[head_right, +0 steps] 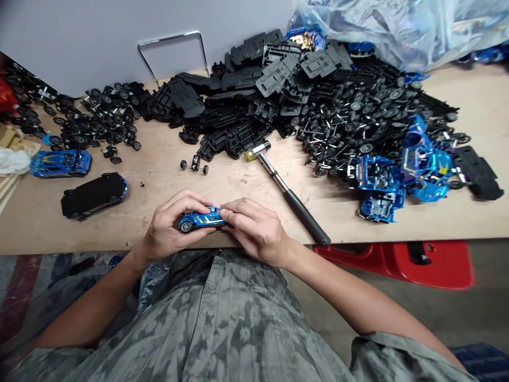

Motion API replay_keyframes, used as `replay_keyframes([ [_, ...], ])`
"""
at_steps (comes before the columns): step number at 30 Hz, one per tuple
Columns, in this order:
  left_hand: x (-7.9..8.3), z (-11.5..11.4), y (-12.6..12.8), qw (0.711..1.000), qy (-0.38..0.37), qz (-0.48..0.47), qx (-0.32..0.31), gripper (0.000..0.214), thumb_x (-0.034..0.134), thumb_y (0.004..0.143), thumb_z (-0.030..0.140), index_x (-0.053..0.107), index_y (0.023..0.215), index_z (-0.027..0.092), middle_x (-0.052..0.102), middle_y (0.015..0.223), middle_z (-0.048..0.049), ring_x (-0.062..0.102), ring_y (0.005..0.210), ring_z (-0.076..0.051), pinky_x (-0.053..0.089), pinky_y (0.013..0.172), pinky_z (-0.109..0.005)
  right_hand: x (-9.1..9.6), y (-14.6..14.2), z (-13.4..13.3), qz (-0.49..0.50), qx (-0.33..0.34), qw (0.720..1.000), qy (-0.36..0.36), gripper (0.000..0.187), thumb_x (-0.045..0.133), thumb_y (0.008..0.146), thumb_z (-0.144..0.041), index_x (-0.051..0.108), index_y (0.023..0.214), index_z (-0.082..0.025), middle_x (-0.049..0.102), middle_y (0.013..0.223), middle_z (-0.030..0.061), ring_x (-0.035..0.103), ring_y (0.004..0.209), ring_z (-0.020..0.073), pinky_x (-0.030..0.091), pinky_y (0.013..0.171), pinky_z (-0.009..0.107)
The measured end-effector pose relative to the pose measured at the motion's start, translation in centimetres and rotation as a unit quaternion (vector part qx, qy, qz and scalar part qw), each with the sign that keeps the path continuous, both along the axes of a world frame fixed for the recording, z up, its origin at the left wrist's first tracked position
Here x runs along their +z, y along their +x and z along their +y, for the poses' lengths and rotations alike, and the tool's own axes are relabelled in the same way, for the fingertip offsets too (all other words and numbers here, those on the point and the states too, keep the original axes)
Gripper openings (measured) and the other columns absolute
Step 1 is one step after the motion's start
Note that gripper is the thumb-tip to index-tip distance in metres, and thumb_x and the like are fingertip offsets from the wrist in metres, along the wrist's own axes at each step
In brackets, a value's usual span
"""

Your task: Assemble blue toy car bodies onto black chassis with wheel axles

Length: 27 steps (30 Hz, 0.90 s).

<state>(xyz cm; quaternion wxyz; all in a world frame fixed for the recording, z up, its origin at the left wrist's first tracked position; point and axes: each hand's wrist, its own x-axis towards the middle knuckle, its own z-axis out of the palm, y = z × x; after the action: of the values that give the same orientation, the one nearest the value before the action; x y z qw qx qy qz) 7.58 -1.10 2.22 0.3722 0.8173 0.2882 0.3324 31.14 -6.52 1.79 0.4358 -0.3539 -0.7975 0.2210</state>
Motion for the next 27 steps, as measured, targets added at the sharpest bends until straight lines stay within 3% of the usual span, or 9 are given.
replay_keyframes([
  [4, -0.2, 0.3, 0.1, 0.999, 0.038, -0.007, -0.023, 0.035, 0.081, 0.084, 0.018, 0.070, 0.117, 0.020, 0.072, 0.106, -0.0086, 0.071, 0.095, -0.018, 0.061, 0.084, -0.029, 0.3, -0.1, -0.3, 0.004, -0.015, 0.999, -0.032, 0.033, 0.066, 0.094, -0.010, 0.064, 0.127, -0.012, 0.075, 0.107, 0.0165, 0.074, 0.099, 0.0240, 0.063, 0.086, 0.039],
  [9, -1.0, -0.2, 0.4, 0.998, 0.032, -0.047, 0.004, 0.029, 0.083, 0.082, 0.018, 0.072, 0.109, 0.020, 0.071, 0.103, -0.0078, 0.072, 0.096, -0.018, 0.062, 0.086, -0.031, 0.2, -0.6, -1.2, 0.020, -0.071, 0.992, -0.098, 0.032, 0.066, 0.096, -0.017, 0.063, 0.128, -0.016, 0.077, 0.111, 0.0135, 0.075, 0.099, 0.0215, 0.063, 0.087, 0.035],
  [13, -0.9, -0.4, 0.6, 0.998, 0.003, -0.054, 0.019, 0.027, 0.084, 0.081, 0.019, 0.073, 0.105, 0.020, 0.071, 0.103, -0.0079, 0.072, 0.097, -0.019, 0.062, 0.087, -0.032, 0.8, -0.2, -0.9, 0.029, -0.055, 0.991, -0.122, 0.031, 0.064, 0.097, -0.018, 0.064, 0.128, -0.016, 0.077, 0.111, 0.0129, 0.075, 0.098, 0.0215, 0.063, 0.087, 0.035],
  [15, -0.8, -0.4, 0.5, 0.999, -0.009, -0.050, 0.018, 0.029, 0.084, 0.080, 0.018, 0.073, 0.107, 0.020, 0.071, 0.104, -0.0082, 0.072, 0.096, -0.018, 0.061, 0.087, -0.032, 1.7, 0.2, -0.1, 0.008, -0.033, 0.995, -0.099, 0.027, 0.062, 0.097, -0.016, 0.067, 0.124, -0.015, 0.078, 0.109, 0.0130, 0.075, 0.096, 0.0212, 0.063, 0.085, 0.034],
  [18, -0.9, -0.5, 0.3, 0.999, -0.031, -0.035, 0.017, 0.030, 0.085, 0.080, 0.019, 0.073, 0.108, 0.021, 0.072, 0.108, -0.0096, 0.072, 0.099, -0.019, 0.060, 0.088, -0.033, 3.8, 0.8, 1.3, -0.104, 0.011, 0.993, -0.050, 0.018, 0.058, 0.099, -0.015, 0.072, 0.111, -0.015, 0.077, 0.098, 0.0114, 0.073, 0.086, 0.0201, 0.060, 0.075, 0.032],
  [22, -1.1, -0.7, 0.3, 0.998, -0.054, -0.028, 0.020, 0.027, 0.084, 0.082, 0.023, 0.073, 0.106, 0.020, 0.074, 0.113, -0.0115, 0.072, 0.102, -0.021, 0.058, 0.092, -0.035, 6.8, 0.5, 2.9, -0.308, 0.084, 0.947, -0.046, 0.016, 0.058, 0.099, -0.015, 0.072, 0.091, -0.015, 0.070, 0.076, 0.0078, 0.064, 0.065, 0.0169, 0.049, 0.062, 0.030],
  [27, -1.3, -0.9, 0.5, 0.996, -0.058, -0.068, 0.024, 0.026, 0.082, 0.083, 0.022, 0.073, 0.107, 0.020, 0.076, 0.111, -0.0111, 0.073, 0.104, -0.021, 0.058, 0.093, -0.034, 7.4, -0.9, 3.8, -0.401, 0.097, 0.911, -0.019, 0.019, 0.065, 0.091, -0.008, 0.067, 0.073, -0.016, 0.065, 0.065, 0.0064, 0.054, 0.051, 0.0149, 0.037, 0.054, 0.031],
])
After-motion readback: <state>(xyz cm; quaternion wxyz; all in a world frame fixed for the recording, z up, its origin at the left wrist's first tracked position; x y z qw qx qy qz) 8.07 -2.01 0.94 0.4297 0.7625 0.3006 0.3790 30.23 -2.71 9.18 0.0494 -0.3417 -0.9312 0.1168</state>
